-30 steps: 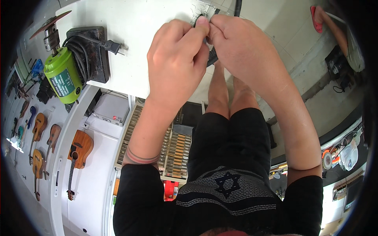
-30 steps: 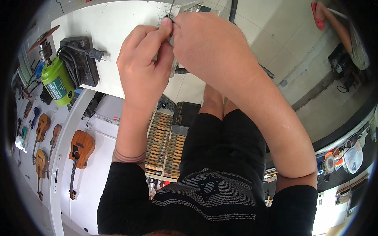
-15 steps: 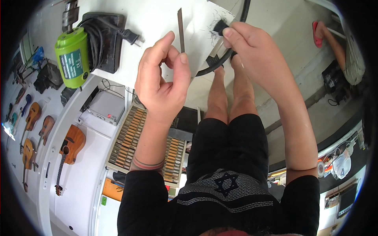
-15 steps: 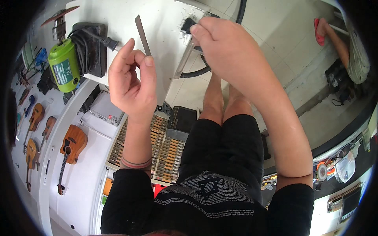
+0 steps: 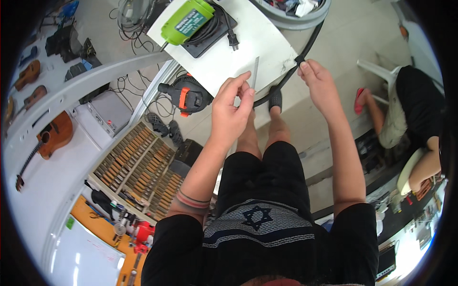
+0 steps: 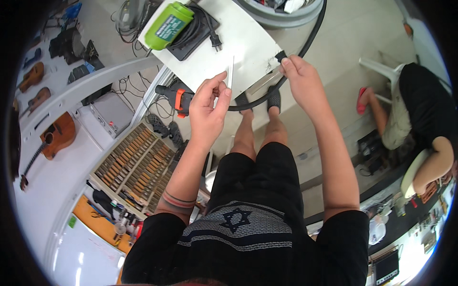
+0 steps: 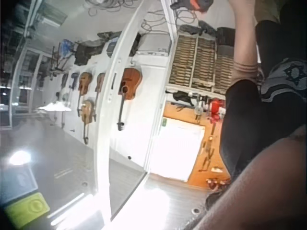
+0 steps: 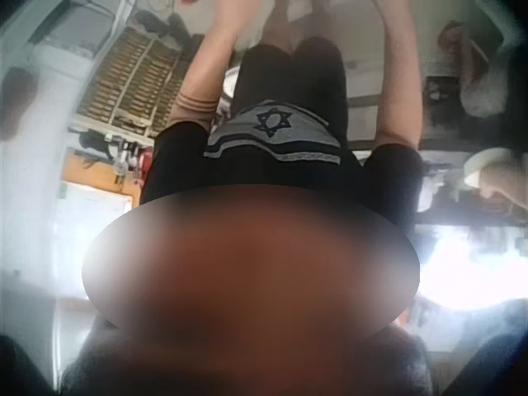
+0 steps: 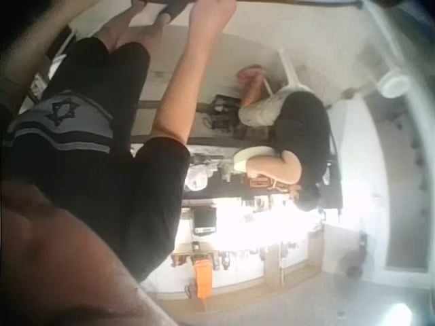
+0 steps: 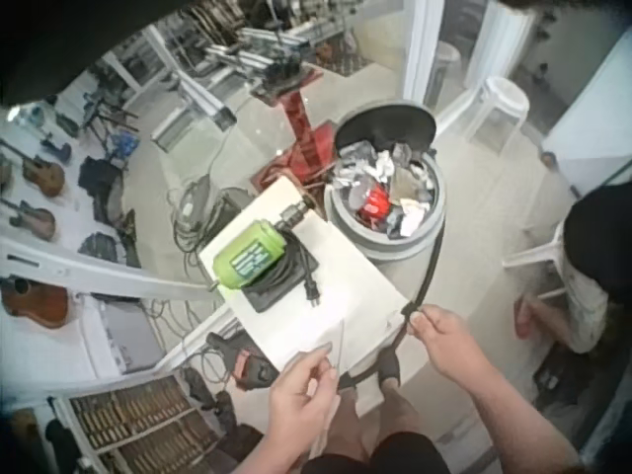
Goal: The person works on the electronics of a guitar, using a utility knife to strip insulation from a wire and then using shears to cut the wire.
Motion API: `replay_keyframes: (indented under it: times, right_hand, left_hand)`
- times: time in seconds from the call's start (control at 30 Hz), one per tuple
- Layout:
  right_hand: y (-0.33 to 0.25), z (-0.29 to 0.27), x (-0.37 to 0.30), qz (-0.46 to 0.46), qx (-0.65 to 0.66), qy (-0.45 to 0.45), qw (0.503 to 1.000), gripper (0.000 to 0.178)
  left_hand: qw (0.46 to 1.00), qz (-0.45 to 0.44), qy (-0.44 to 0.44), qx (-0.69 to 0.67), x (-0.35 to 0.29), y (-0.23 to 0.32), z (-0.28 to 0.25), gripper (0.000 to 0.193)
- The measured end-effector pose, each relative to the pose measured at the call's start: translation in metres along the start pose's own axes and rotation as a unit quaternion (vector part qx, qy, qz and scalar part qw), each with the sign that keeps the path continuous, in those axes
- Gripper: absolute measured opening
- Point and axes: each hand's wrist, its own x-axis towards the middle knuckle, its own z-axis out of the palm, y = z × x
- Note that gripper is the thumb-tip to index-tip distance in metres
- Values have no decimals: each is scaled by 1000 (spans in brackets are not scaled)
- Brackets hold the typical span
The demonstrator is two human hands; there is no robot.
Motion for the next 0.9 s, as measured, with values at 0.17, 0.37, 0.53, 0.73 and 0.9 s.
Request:
replay_keyframes:
  times: [0.17, 0.37, 0.53, 0.73, 0.9]
  right_hand:
    - [-27, -15, -2, -32, -80, -9, 996, 39]
    - [-25, -56, 20, -69, -83, -14, 994, 39]
    - [-8, -72, 73, -95, -96, -69, 988, 39]
    - [23, -91, 129, -43, -48, -179, 982, 35]
    - [46, -113, 143, 48, -10, -218, 975, 34]
  left_hand:
    - [980, -161, 38, -110, -16, -13, -2, 19]
    - [981, -135, 94, -99, -8, -24, 31, 14]
    - [940, -32, 313, -136, 4, -38, 85, 14]
    - [889, 42, 435, -135, 46, -34, 175, 16]
    - [852, 41, 520, -33, 65, -48, 230, 16]
